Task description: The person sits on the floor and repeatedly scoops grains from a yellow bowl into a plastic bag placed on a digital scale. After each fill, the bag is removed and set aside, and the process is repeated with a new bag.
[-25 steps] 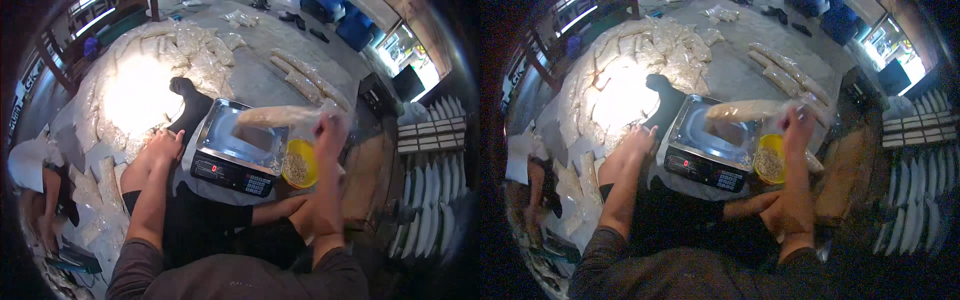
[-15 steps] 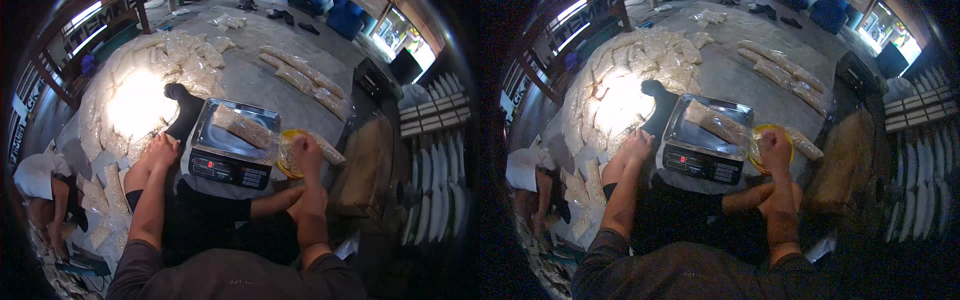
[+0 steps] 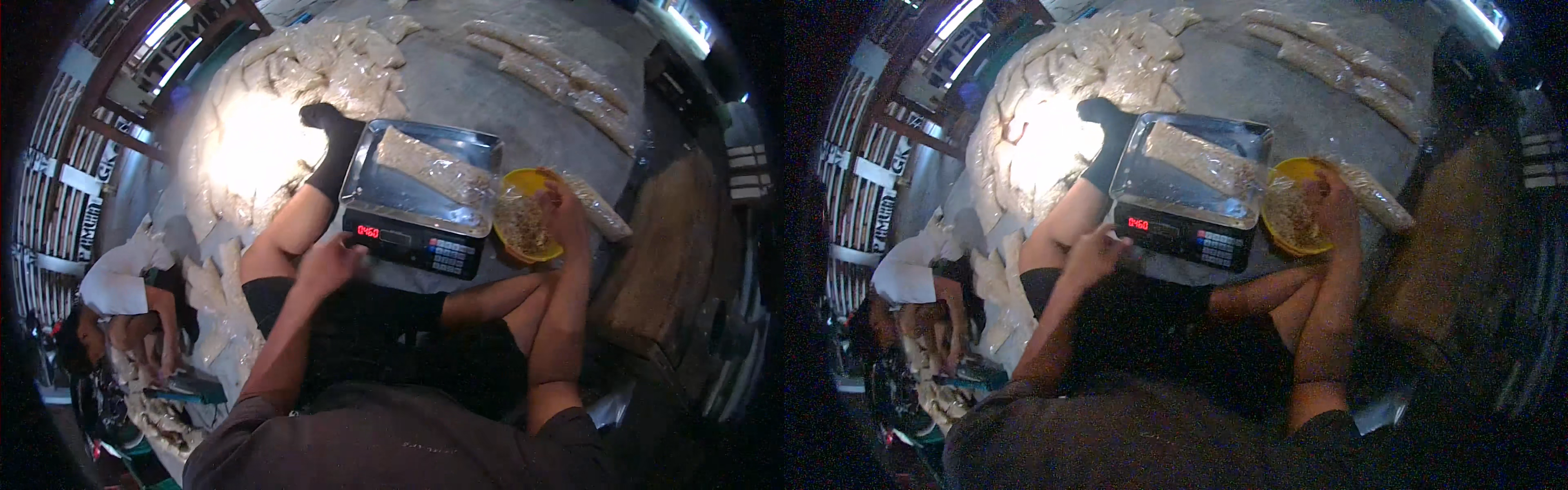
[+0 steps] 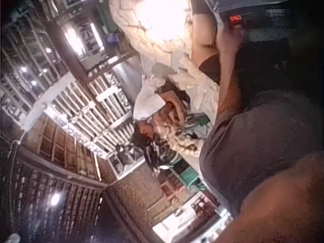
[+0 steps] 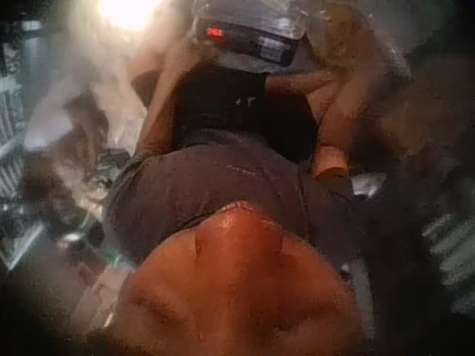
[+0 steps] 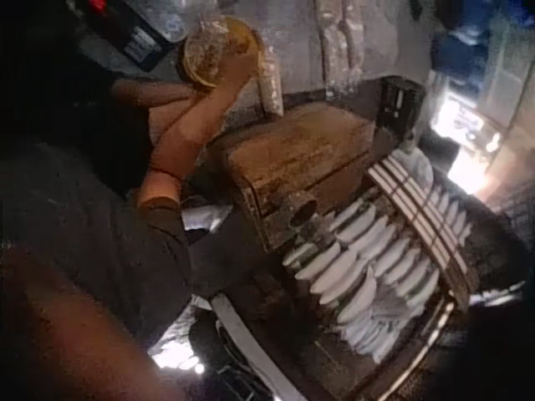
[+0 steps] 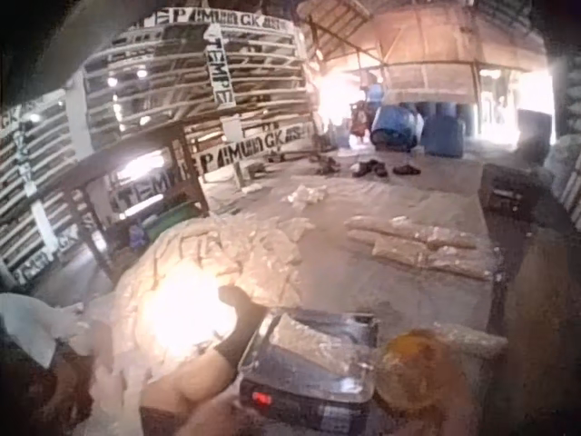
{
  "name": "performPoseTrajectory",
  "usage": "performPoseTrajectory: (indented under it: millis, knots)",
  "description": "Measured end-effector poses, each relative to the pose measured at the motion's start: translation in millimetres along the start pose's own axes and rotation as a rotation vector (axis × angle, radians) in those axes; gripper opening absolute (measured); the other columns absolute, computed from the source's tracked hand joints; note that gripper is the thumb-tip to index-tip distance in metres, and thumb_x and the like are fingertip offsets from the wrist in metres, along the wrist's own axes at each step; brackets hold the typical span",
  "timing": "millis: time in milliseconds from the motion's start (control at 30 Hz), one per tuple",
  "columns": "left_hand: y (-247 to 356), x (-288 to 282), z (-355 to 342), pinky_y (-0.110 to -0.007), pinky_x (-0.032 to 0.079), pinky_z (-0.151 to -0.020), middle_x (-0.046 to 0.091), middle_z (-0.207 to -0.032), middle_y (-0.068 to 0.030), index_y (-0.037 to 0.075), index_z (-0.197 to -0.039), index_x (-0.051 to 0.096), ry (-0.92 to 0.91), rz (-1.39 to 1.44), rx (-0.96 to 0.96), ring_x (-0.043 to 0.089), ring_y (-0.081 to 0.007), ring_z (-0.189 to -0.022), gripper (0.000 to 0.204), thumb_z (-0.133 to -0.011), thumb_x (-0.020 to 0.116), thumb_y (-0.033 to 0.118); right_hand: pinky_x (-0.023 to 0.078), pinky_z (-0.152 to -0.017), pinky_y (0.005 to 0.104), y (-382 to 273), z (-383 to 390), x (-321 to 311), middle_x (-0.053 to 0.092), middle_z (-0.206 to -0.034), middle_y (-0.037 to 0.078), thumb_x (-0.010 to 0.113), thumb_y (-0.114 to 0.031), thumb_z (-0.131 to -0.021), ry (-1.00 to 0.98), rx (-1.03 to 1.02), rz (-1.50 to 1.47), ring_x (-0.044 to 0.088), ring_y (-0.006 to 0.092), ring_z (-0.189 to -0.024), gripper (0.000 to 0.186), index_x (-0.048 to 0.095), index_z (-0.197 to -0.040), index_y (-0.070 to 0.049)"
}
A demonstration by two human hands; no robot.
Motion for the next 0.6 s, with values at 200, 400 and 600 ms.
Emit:
performPoseTrajectory:
  millis: [200, 400, 600]
  knots:
    - [158.8, 94.2, 44.9, -0.043, 0.056, -0.081, 0.071, -0.103, -0.0141, 0.013, -0.129, 0.066, -0.162, 0.130, 0.962, 0.070, -0.0315, -0.094, 0.044, -0.087, 0.073, 0.022, 0.054, -0.095, 0.0449, -3.5, 6.8, 23.9, 0.068, -0.123, 0.024, 0.065, -0.046, -0.097, -0.247, 0.153, 0.008, 0.068, 0.0368, -0.112, 0.061, 0.058, -0.134, 0.001]
    - [278.8, 97.6, -25.2, -0.046, 0.055, -0.081, 0.068, -0.103, -0.0178, 0.006, -0.123, 0.064, 0.371, 0.228, 0.920, 0.067, -0.0375, -0.092, 0.040, -0.086, 0.069, 0.019, 0.055, -0.092, 0.0411, 11.5, 5.7, 15.2, 0.068, -0.120, 0.024, 0.064, -0.034, -0.100, -0.201, 0.199, -0.244, 0.069, 0.0322, -0.108, 0.053, 0.055, -0.138, 0.001]
    - [259.9, 127.6, -103.1, -0.048, 0.054, -0.084, 0.067, -0.108, -0.0237, 0.002, -0.113, 0.065, 0.236, 0.040, 0.586, 0.065, -0.0422, -0.101, 0.026, -0.091, 0.062, 0.015, 0.056, -0.089, 0.0377, 19.5, 3.2, 25.0, 0.072, -0.113, 0.018, 0.072, -0.030, -0.094, -0.212, 0.176, -0.229, 0.070, 0.0257, -0.102, 0.053, 0.057, -0.136, 0.000]
Point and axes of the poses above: each hand's wrist, its own z-axis away from the middle knuckle, its own x-axis out of the palm, y = z × x, the point moved 7 cm from there along -z, towards the middle knuckle
